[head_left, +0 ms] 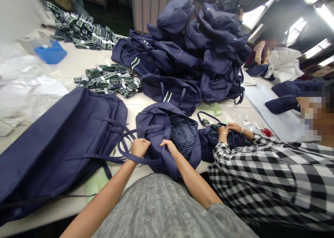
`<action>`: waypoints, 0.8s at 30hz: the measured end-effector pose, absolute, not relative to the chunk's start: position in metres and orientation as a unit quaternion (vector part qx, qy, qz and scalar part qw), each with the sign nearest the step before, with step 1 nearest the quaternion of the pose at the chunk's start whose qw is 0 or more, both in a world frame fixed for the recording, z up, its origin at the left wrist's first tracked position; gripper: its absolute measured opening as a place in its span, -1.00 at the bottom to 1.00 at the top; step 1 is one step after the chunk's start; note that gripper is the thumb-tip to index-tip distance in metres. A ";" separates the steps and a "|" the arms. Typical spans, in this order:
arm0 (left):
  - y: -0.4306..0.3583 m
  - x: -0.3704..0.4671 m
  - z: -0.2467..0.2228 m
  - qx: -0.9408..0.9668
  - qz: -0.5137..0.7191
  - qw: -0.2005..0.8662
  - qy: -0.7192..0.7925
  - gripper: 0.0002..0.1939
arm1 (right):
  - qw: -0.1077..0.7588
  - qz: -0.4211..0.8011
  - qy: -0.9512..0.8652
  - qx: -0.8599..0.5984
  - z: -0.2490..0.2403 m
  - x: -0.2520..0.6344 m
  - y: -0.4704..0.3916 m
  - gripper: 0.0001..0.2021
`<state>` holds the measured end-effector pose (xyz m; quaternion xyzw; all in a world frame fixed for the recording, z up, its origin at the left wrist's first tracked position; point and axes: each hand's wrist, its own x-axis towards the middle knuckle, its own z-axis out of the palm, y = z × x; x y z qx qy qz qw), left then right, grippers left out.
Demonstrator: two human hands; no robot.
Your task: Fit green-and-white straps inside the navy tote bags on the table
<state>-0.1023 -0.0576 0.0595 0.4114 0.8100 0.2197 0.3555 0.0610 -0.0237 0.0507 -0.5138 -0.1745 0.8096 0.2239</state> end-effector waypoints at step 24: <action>-0.070 -0.102 0.038 0.370 0.328 0.362 0.790 -0.87 | 0.201 0.816 -0.166 -0.516 0.063 0.072 -0.013 -0.84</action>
